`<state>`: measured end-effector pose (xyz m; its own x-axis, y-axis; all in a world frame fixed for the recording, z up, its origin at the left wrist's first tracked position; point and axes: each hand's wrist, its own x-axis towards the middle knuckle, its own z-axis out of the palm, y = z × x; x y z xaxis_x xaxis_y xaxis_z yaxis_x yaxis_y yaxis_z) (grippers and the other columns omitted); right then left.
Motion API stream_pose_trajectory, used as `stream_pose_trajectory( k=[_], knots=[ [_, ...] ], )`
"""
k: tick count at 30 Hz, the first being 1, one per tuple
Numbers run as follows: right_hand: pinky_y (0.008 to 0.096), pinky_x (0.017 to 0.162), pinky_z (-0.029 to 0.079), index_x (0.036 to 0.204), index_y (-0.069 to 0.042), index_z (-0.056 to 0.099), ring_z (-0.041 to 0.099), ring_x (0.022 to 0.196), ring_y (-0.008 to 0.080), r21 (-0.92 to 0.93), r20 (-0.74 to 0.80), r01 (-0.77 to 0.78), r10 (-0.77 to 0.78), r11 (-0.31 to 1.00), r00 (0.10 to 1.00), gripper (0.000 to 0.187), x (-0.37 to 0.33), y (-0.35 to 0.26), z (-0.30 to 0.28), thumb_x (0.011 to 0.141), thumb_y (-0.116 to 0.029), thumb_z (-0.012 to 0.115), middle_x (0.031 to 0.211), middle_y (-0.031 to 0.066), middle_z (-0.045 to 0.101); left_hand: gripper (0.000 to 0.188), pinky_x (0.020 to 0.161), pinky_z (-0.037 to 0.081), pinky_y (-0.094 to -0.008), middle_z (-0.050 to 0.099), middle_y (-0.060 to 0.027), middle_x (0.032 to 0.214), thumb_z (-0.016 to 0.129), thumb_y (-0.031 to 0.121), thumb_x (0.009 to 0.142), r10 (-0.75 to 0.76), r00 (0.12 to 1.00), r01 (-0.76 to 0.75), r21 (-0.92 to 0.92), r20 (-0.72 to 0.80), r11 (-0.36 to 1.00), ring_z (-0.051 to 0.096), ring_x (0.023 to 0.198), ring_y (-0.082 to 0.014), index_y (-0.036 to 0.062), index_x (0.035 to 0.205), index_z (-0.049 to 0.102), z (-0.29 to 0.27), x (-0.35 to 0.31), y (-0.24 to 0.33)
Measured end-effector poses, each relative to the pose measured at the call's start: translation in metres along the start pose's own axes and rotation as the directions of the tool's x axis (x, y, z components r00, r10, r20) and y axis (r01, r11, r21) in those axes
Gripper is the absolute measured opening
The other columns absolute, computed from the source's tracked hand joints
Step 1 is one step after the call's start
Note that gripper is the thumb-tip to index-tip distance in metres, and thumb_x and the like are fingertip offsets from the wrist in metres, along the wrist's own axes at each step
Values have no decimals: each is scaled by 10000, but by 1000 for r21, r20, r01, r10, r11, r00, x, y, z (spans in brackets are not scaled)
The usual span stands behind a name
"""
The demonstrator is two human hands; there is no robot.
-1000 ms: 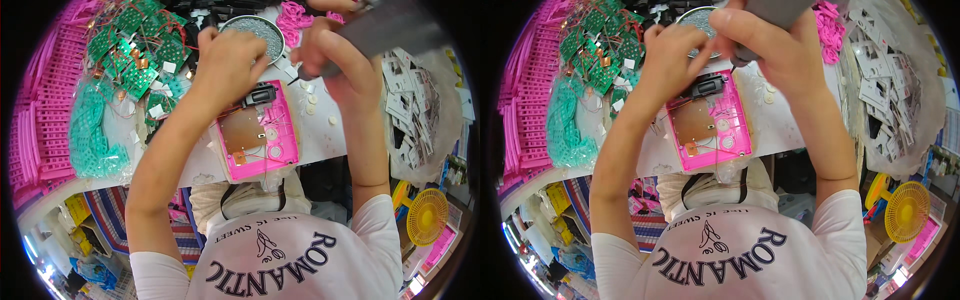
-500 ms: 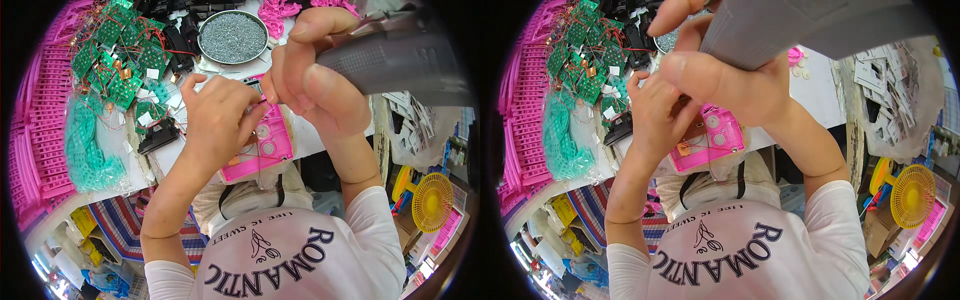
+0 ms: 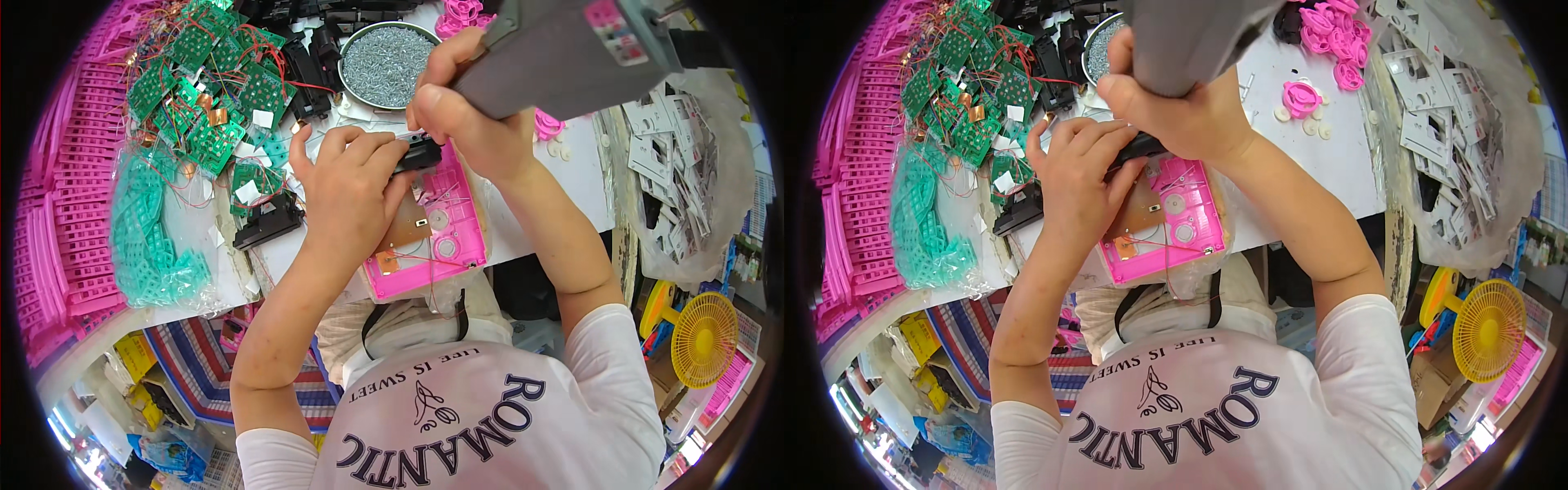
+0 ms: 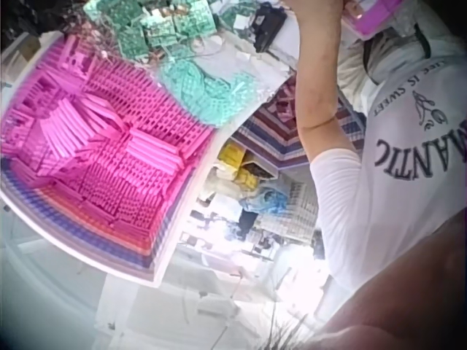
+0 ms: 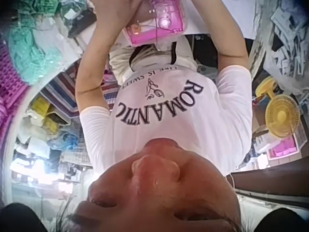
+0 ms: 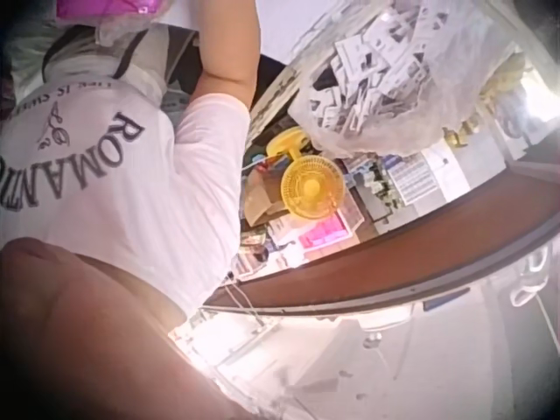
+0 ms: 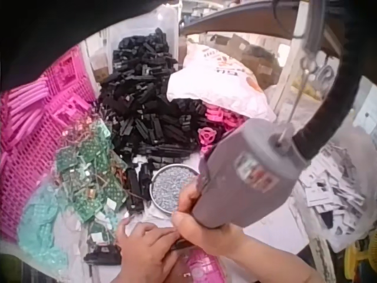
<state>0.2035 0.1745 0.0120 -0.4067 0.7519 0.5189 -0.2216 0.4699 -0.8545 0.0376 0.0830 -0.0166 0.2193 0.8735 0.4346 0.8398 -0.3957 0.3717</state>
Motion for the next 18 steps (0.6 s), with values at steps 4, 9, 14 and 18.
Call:
stream_pose_trajectory(
  k=[4, 9, 14, 18],
  knots=[
    [264, 528, 488, 916, -8, 541, 555, 546, 101, 12, 22, -72, 72, 997, 997, 124, 0, -5, 7, 879, -18, 659, 687, 63, 584, 336, 1072, 333, -521, 695, -36, 1042, 827, 193, 754, 8, 998, -4, -68, 55, 998, 617, 1050, -251, 99, 1051, 701, 1, 1, 0],
    [244, 512, 444, 939, -19, 584, 544, 547, 86, 141, 184, -283, 256, 949, 949, 108, 13, -14, -2, 873, -29, 669, 690, 51, 603, 383, 927, 477, -474, 686, -131, 1019, 812, 122, 741, 51, 986, 3, -329, 156, 944, 639, 1004, -356, 30, 1069, 637, 2, 13, -13],
    [246, 529, 448, 1065, 7, 622, 522, 541, 80, 143, 205, -162, 131, 976, 970, 220, 7, 3, -6, 868, -64, 690, 692, 40, 604, 387, 872, 497, -484, 680, -157, 1018, 806, 98, 745, 61, 990, -16, -332, 126, 943, 651, 969, -389, 13, 1074, 622, 6, 10, -13],
    [254, 563, 468, 1159, 27, 619, 550, 580, 90, 150, 237, -224, 185, 963, 954, 332, 13, -3, -8, 864, -95, 710, 711, 36, 611, 392, 869, 502, -483, 683, -159, 1055, 801, 97, 757, 37, 987, 19, -339, 158, 941, 653, 979, -387, 11, 1090, 614, 5, 12, -11]
  ],
)
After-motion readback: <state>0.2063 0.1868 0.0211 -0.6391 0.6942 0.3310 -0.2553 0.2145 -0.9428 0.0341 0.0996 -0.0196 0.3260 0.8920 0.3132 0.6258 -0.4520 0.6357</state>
